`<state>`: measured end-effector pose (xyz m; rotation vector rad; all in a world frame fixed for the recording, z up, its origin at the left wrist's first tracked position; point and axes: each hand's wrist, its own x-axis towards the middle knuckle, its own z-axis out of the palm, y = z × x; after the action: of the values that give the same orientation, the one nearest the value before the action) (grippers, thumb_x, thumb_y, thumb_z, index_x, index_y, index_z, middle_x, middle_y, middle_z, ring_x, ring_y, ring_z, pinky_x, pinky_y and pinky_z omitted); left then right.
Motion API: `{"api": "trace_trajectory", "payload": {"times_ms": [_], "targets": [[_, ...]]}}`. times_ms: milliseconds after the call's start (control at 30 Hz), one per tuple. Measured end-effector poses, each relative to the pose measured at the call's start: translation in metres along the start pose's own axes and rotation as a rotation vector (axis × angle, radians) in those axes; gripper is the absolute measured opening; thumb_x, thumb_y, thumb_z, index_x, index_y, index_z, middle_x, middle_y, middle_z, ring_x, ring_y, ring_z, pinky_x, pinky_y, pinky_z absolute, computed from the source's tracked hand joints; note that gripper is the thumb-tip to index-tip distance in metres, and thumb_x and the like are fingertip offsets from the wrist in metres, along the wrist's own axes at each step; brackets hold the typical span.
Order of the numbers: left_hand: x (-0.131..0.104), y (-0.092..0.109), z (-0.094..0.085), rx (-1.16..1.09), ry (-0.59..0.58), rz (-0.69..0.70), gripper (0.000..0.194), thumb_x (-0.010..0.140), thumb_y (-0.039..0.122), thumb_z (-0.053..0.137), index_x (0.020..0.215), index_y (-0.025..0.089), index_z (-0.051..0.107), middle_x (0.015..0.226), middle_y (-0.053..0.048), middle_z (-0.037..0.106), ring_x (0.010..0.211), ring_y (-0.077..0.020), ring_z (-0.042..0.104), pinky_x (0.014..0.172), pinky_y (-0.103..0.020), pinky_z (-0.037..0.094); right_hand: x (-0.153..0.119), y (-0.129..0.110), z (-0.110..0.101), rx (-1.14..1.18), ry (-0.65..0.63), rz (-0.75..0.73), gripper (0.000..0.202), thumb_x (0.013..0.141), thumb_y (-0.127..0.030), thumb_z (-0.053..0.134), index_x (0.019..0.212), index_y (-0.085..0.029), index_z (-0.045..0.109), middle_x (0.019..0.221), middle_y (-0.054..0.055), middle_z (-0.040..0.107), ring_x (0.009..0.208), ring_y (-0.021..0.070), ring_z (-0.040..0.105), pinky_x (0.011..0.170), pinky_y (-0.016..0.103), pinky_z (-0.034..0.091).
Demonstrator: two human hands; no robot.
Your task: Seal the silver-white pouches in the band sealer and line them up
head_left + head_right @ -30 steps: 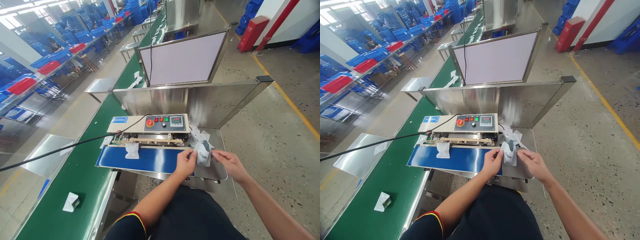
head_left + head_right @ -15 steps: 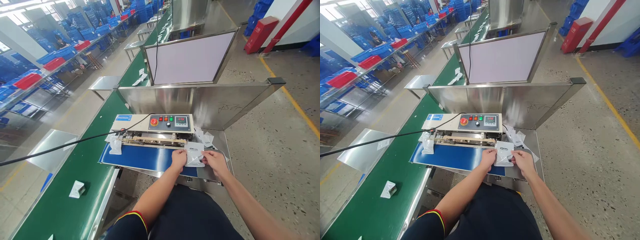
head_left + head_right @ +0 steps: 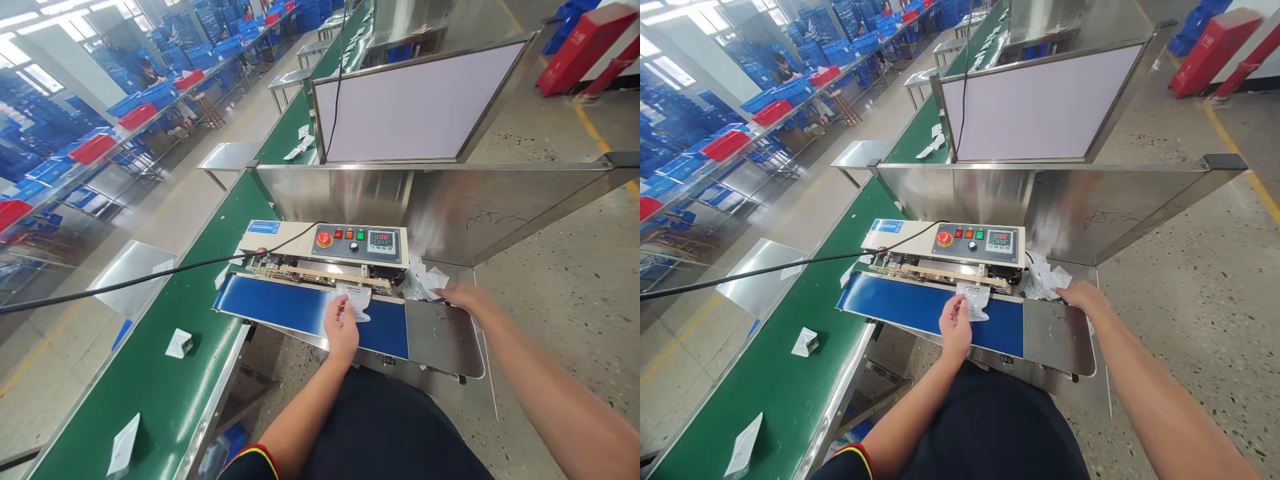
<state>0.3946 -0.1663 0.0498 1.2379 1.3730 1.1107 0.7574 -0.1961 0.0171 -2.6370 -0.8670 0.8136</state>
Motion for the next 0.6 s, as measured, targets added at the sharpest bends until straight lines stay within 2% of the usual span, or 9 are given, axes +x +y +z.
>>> {"api": "trace_trajectory", "payload": {"times_ms": [100, 200, 300, 367, 433, 467, 533, 600], "targets": [[-0.009, 0.008, 0.011, 0.032, -0.115, 0.065, 0.042, 0.107, 0.057, 0.066, 0.116, 0.02, 0.083, 0.113, -0.015, 0.083, 0.106, -0.0286, 0.078, 0.101, -0.046, 0.063, 0.009, -0.008, -0.016, -0.01, -0.107, 0.016, 0.039, 0.086, -0.023, 0.074, 0.051, -0.024, 0.056, 0.06, 0.009, 0.056, 0.071, 0.027, 0.059, 0.069, 0.039, 0.038], [-0.011, 0.019, 0.031, 0.069, -0.306, 0.21, 0.037, 0.11, 0.05, 0.062, 0.12, 0.021, 0.083, 0.116, -0.015, 0.083, 0.108, -0.0291, 0.078, 0.103, -0.048, 0.064, -0.003, -0.017, -0.041, 0.029, -0.111, -0.009, 0.039, 0.093, -0.026, 0.062, 0.055, -0.024, 0.053, 0.065, 0.009, 0.057, 0.073, 0.0262, 0.055, 0.069, 0.038, 0.035], [-0.009, 0.032, 0.057, 0.082, -0.483, 0.381, 0.037, 0.108, 0.044, 0.065, 0.136, 0.023, 0.078, 0.135, -0.017, 0.079, 0.129, -0.0326, 0.074, 0.118, -0.054, 0.058, -0.029, -0.018, -0.066, 0.145, -0.205, -0.096, 0.033, 0.09, -0.032, 0.061, 0.059, -0.024, 0.051, 0.064, 0.004, 0.054, 0.07, 0.0222, 0.051, 0.065, 0.032, 0.034], [-0.008, 0.039, 0.075, 0.083, -0.57, 0.468, 0.047, 0.105, 0.042, 0.069, 0.148, 0.023, 0.072, 0.153, -0.018, 0.071, 0.148, -0.0361, 0.063, 0.13, -0.059, 0.047, -0.051, -0.017, -0.076, 0.237, -0.324, -0.164, 0.03, 0.085, -0.039, 0.065, 0.061, -0.023, 0.055, 0.065, 0.002, 0.056, 0.067, 0.02, 0.05, 0.062, 0.029, 0.036], [-0.008, 0.043, 0.089, 0.067, -0.656, 0.496, 0.047, 0.104, 0.043, 0.071, 0.146, 0.022, 0.073, 0.154, -0.018, 0.071, 0.152, -0.0383, 0.059, 0.131, -0.059, 0.044, -0.074, -0.016, -0.08, 0.369, -0.464, -0.204, 0.035, 0.079, -0.049, 0.075, 0.061, -0.023, 0.06, 0.066, 0.002, 0.059, 0.065, 0.0194, 0.05, 0.061, 0.029, 0.041], [-0.009, 0.043, 0.094, 0.058, -0.7, 0.471, 0.042, 0.104, 0.044, 0.071, 0.138, 0.021, 0.077, 0.146, -0.018, 0.076, 0.145, -0.0382, 0.064, 0.127, -0.057, 0.048, -0.086, -0.016, -0.079, 0.457, -0.51, -0.215, 0.04, 0.077, -0.055, 0.081, 0.062, -0.022, 0.064, 0.068, 0.003, 0.062, 0.066, 0.0201, 0.052, 0.061, 0.029, 0.044], [-0.011, 0.039, 0.099, 0.052, -0.755, 0.331, 0.035, 0.105, 0.049, 0.067, 0.117, 0.019, 0.083, 0.115, -0.014, 0.084, 0.113, -0.0332, 0.076, 0.108, -0.047, 0.059, -0.108, -0.013, -0.072, 0.671, -0.505, -0.235, 0.052, 0.075, -0.071, 0.086, 0.068, -0.021, 0.072, 0.076, 0.007, 0.07, 0.075, 0.0246, 0.06, 0.07, 0.034, 0.054], [-0.014, 0.03, 0.098, 0.042, -0.736, 0.133, 0.044, 0.106, 0.056, 0.064, 0.101, 0.018, 0.083, 0.091, -0.009, 0.081, 0.084, -0.0257, 0.071, 0.086, -0.037, 0.06, -0.126, -0.006, -0.057, 0.835, -0.405, -0.252, 0.066, 0.077, -0.086, 0.082, 0.078, -0.021, 0.079, 0.087, 0.011, 0.077, 0.09, 0.0308, 0.069, 0.087, 0.041, 0.061]]}}
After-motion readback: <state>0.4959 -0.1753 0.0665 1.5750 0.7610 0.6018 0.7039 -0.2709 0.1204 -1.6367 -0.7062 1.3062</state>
